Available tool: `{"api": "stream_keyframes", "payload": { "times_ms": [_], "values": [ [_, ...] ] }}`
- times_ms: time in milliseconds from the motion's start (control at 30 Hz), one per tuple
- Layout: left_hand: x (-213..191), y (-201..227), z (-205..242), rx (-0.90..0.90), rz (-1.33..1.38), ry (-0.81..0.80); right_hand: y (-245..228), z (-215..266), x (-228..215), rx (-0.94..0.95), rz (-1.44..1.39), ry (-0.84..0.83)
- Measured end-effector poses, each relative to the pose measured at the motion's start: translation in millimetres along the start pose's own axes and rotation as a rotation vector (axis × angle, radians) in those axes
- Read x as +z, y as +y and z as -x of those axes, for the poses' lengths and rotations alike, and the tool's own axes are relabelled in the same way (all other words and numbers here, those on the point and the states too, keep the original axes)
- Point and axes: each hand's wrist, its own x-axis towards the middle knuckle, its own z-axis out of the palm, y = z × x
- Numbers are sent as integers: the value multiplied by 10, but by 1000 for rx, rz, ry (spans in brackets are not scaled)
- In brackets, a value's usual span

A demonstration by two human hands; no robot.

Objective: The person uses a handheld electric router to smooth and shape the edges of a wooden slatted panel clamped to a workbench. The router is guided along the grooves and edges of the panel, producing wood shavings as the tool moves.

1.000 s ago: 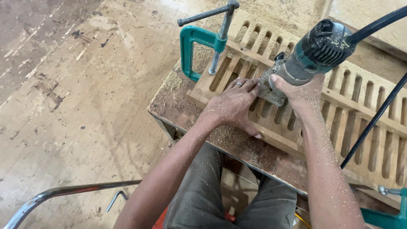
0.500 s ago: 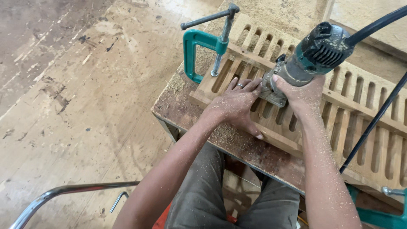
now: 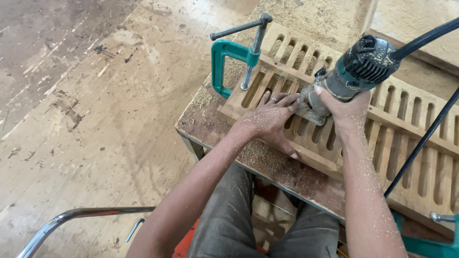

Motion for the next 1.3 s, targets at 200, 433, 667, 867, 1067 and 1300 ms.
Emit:
{"api": "stream_keyframes", "payload": {
  "times_ms": [200, 433, 667, 867, 1067, 1300],
  "values": [
    [253, -187, -135, 88, -25, 89, -472, -117, 152, -46, -173, 44],
    [21, 16, 58, 38, -30, 59, -696, 14, 132, -108, -87, 57],
    [490, -2, 310, 303, -206, 439, -322, 289, 100, 7, 68, 108],
    [543, 243, 500, 544, -82, 391, -523, 491, 111, 93, 176, 139],
    [550, 347, 371, 570, -123, 339, -477, 392, -15, 50, 93, 88],
    [46, 251, 421, 236, 28, -48, -563, 89, 19, 253, 110, -15]
  ]
}}
